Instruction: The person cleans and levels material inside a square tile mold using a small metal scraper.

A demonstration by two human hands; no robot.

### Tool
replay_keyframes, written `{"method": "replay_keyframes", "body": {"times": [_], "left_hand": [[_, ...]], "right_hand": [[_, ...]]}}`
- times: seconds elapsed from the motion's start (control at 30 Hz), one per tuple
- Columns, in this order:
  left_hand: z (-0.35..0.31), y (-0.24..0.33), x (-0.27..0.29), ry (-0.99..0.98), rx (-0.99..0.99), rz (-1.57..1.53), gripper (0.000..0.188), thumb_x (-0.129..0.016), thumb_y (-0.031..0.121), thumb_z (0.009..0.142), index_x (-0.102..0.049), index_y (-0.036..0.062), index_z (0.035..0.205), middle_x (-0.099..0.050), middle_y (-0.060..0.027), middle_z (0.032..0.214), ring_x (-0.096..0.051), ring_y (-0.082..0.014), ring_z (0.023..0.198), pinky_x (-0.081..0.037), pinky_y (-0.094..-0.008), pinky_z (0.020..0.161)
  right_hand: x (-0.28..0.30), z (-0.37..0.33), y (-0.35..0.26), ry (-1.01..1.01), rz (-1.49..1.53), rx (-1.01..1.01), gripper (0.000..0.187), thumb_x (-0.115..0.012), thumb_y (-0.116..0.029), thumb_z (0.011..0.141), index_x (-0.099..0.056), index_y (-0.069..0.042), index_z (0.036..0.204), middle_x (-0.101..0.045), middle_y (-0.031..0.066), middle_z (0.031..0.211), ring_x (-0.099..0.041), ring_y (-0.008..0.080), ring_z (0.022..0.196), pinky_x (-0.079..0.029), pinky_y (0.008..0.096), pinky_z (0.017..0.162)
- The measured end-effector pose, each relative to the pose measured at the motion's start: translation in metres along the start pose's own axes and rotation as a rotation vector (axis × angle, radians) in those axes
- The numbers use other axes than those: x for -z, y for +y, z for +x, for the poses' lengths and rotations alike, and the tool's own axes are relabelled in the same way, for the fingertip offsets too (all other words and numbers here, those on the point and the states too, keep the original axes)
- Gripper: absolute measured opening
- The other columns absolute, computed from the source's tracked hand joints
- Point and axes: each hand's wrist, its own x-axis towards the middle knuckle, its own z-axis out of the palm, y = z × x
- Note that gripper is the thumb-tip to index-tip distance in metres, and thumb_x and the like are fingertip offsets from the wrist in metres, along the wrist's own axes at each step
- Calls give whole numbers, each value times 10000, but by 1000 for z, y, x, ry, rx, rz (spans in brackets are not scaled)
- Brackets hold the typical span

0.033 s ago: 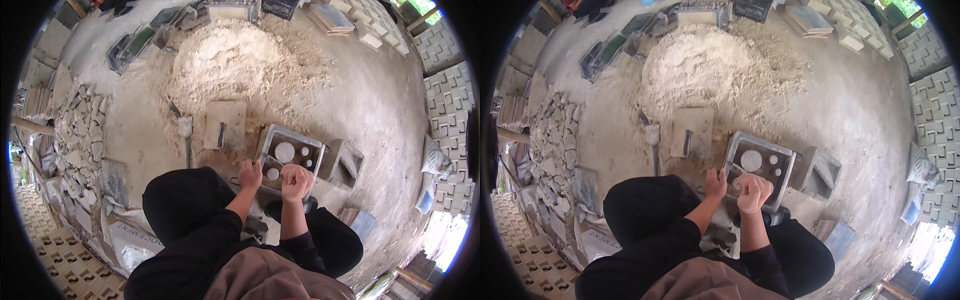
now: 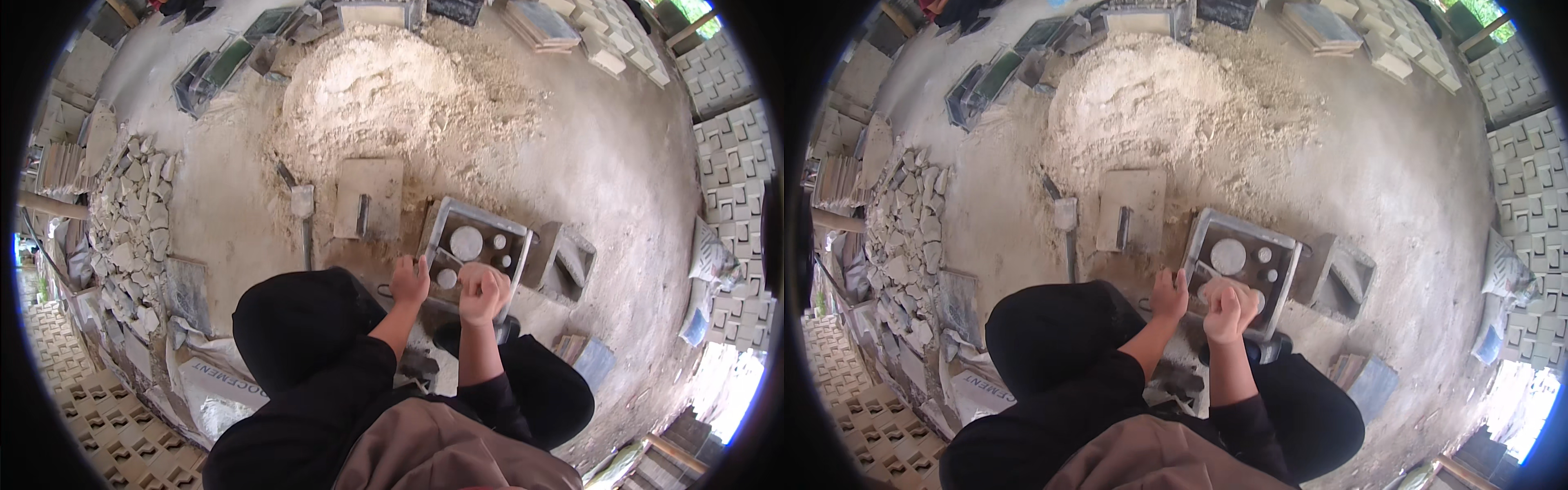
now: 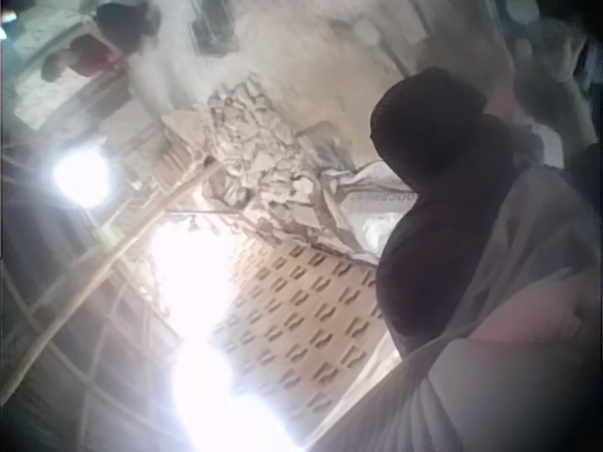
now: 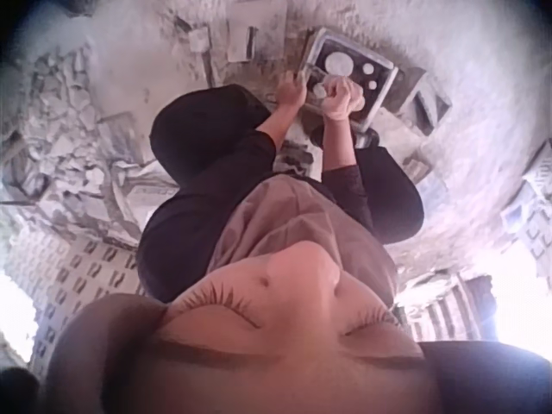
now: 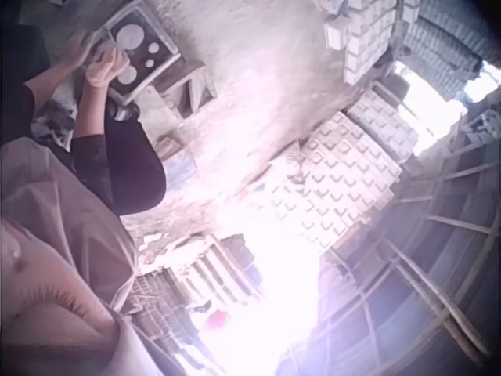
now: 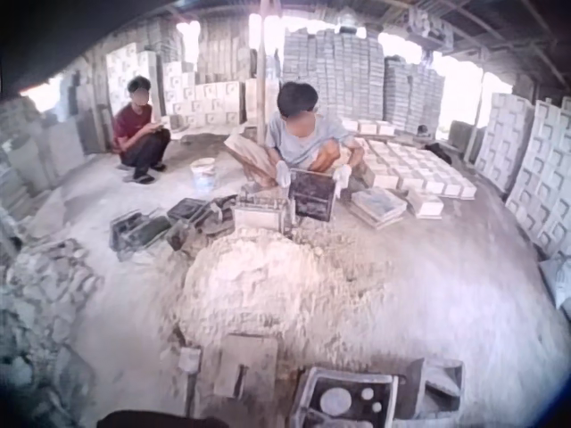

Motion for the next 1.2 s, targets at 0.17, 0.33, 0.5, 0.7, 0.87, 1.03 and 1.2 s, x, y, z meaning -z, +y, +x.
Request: {"method": "replay_keyframes", "body": {"times": [0.17, 0.33, 0.5, 0.7, 0.87, 1.03, 1.2], "left_hand": [[4, -4, 2, -38, 10, -18, 356, -431, 405, 873, -532, 67, 915, -542, -128, 969, -548, -337, 869, -440, -449, 703], [2, -2, -1, -30, -10, -61, 360, -441, 410, 868, -534, 64, 903, -547, -127, 955, -550, -339, 858, -440, -442, 705], [3, -4, 0, -25, 11, -29, 361, -450, 412, 862, -538, 64, 891, -551, -127, 939, -555, -340, 837, -440, -442, 692], [4, -1, 2, -35, 8, -53, 373, -460, 412, 854, -558, 57, 793, -569, -125, 860, -562, -338, 793, -440, -439, 681], [0, 7, 5, -55, 19, -95, 417, -427, 408, 872, -559, 22, 781, -570, -157, 846, -550, -350, 819, -420, -442, 705], [3, 2, 5, -40, 20, -39, 410, -448, 414, 859, -560, 37, 745, -574, -137, 835, -557, -342, 786, -432, -437, 689], [4, 0, 6, -83, 37, -51, 402, -456, 415, 855, -565, 46, 736, -574, -128, 842, -560, -333, 783, -435, -434, 687]], "right_hand": [[3, 11, -2, -11, 69, -190, 315, -379, -107, 754, -295, -36, 458, -337, 53, 418, -382, 162, 388, -338, 269, 412], [12, 15, -11, -328, -9, -151, 357, -388, -109, 760, -308, -38, 419, -373, 58, 407, -359, 162, 361, -342, 278, 414], [21, 16, -12, -275, 375, -384, 378, -393, -134, 743, -322, -40, 384, -363, 65, 383, -337, 163, 351, -292, 284, 377], [23, 6, -3, -195, 269, -321, 372, -380, -130, 732, -298, -42, 381, -311, 59, 371, -301, 163, 329, -296, 287, 377], [24, -4, 3, -155, 382, -207, 365, -378, -113, 752, -303, -50, 401, -316, 53, 381, -309, 164, 340, -315, 287, 389], [13, 1, -8, -79, 253, -199, 363, -387, -116, 766, -298, -35, 424, -323, 50, 391, -325, 162, 351, -343, 289, 405], [12, -4, -13, -126, 208, -209, 307, -403, -95, 728, -284, -19, 455, -324, 60, 407, -361, 161, 371, -367, 289, 421]]}}
